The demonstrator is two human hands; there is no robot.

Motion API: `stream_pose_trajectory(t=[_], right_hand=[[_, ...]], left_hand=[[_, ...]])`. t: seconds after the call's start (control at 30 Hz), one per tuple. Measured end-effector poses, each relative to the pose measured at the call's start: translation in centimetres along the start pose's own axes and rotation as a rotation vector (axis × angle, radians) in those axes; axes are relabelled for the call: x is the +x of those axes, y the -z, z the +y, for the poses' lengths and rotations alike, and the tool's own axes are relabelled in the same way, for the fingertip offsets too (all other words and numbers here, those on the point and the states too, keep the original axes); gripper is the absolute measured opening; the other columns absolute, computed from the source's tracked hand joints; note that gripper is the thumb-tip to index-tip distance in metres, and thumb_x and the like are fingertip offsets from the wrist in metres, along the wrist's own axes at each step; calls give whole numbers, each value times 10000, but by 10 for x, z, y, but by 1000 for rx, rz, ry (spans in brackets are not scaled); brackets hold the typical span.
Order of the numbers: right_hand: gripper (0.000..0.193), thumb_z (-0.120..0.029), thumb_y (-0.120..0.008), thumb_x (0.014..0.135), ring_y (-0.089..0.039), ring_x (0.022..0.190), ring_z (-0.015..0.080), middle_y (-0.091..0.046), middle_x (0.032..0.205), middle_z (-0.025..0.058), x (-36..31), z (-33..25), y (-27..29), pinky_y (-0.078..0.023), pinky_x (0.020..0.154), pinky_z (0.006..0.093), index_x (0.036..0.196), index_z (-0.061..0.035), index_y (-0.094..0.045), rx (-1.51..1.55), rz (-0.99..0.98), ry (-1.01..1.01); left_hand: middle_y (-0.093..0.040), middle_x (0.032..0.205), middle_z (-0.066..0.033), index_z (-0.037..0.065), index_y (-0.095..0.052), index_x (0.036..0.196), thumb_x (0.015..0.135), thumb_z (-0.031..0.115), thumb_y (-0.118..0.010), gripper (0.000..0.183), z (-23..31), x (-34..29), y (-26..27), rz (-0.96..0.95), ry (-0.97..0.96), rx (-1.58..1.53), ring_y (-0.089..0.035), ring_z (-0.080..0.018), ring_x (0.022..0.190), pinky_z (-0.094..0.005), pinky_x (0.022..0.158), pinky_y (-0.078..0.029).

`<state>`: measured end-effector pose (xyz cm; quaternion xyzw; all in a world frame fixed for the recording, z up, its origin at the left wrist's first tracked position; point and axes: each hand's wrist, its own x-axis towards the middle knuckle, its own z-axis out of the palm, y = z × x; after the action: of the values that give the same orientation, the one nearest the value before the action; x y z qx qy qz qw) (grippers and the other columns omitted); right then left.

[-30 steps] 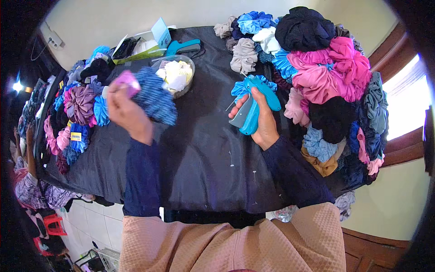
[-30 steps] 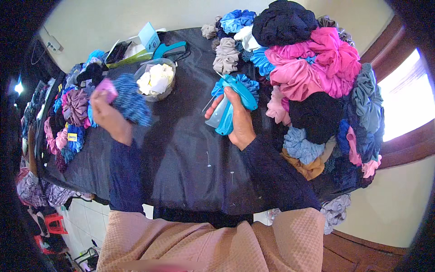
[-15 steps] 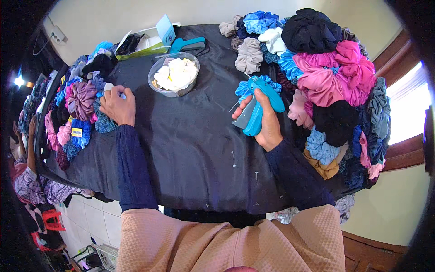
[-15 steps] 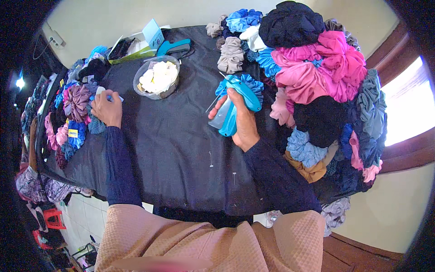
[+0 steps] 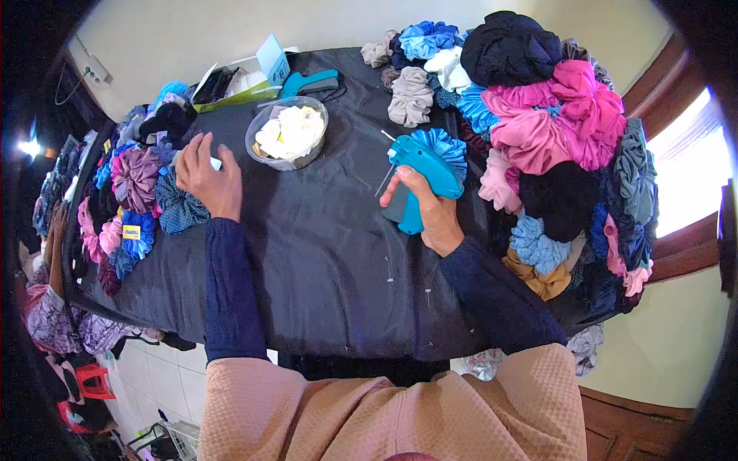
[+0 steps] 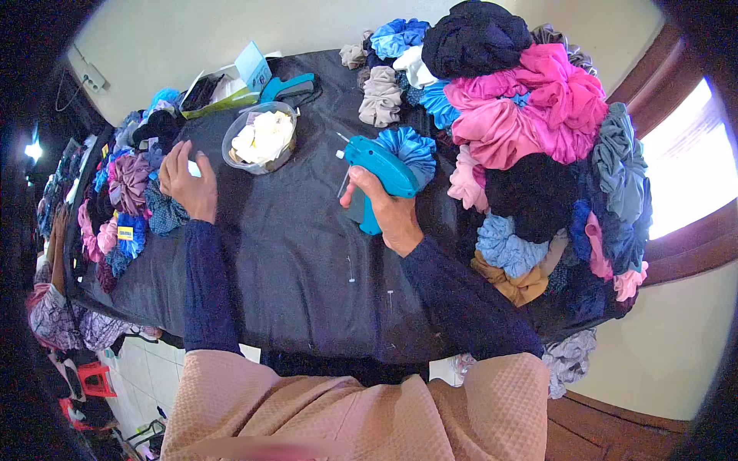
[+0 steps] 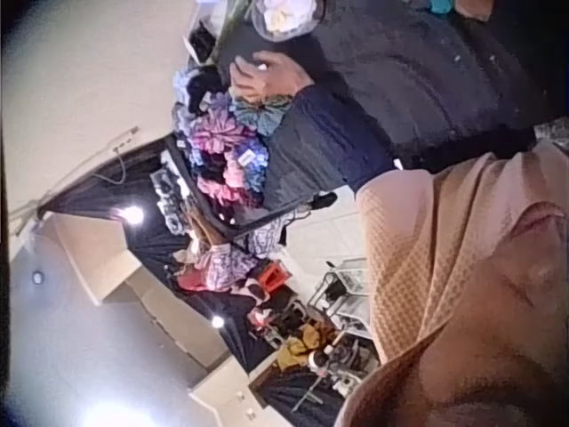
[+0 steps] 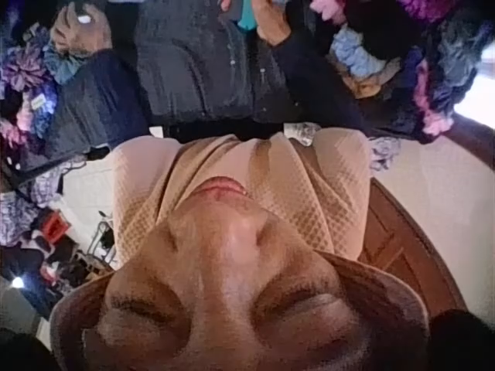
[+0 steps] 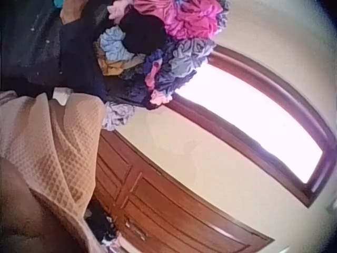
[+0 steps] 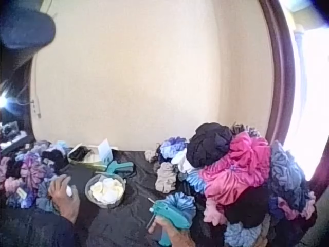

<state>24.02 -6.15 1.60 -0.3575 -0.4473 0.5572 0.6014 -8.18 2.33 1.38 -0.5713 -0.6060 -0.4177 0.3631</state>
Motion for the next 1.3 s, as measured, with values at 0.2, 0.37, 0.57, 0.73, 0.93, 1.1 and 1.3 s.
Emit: stream_pose_trajectory(t=[0.2,0.37,0.57,0.73,0.93,1.1,1.3], right_hand=[[294,-268,-633,918,-633,655,131,-629,819,62,2,-2,-3,-477,539,271,1084,-26,-630,-25,292,133],[267,-202,-658,910,-641,631,151,-619,866,40,8,-1,0,-512,556,276,1124,-43,-644,58,400,76],[283,-272,-645,915,-686,702,216,-608,928,71,6,-7,-1,-551,593,319,1050,-27,-596,-15,290,-25],[304,-278,-629,920,-687,725,234,-641,1068,161,2,-9,1,-567,646,349,1006,11,-589,32,110,-151],[296,-255,-654,904,-685,725,246,-657,1005,178,-7,-7,-5,-564,652,353,1023,11,-602,163,-115,-196],[334,-311,-627,909,-686,773,256,-647,1039,202,-6,-8,-5,-570,703,377,969,17,-599,124,-29,-206],[405,-339,-645,903,-687,771,241,-657,1020,190,-5,-9,-5,-573,704,375,1086,18,-587,119,56,-193]], left_hand=[[-662,1086,-48,87,-673,1032,740,46,-691,295,77,-4,29,-80,-193,-513,-577,-263,1074,-407,918,-401],[-664,1001,-54,56,-683,940,760,45,-678,181,124,-32,31,-393,-250,-835,-585,-253,998,-372,886,-421],[-668,985,-76,37,-685,948,797,80,-677,158,125,-40,27,-530,-222,-870,-582,-262,983,-384,871,-434],[-669,1052,-114,17,-671,1033,820,109,-673,232,124,-40,25,-555,-46,-930,-589,-304,994,-384,903,-452],[-609,1195,-155,15,-625,1162,750,148,-694,438,124,-33,31,-594,-127,-1044,-545,-348,1107,-407,969,-428],[-588,1224,-164,-5,-642,1097,715,152,-650,414,120,-36,27,-668,-214,-925,-540,-353,1098,-420,965,-432],[-623,1140,-120,27,-662,1008,682,98,-659,334,111,-34,29,-407,-183,-918,-562,-327,1029,-436,894,-456]])
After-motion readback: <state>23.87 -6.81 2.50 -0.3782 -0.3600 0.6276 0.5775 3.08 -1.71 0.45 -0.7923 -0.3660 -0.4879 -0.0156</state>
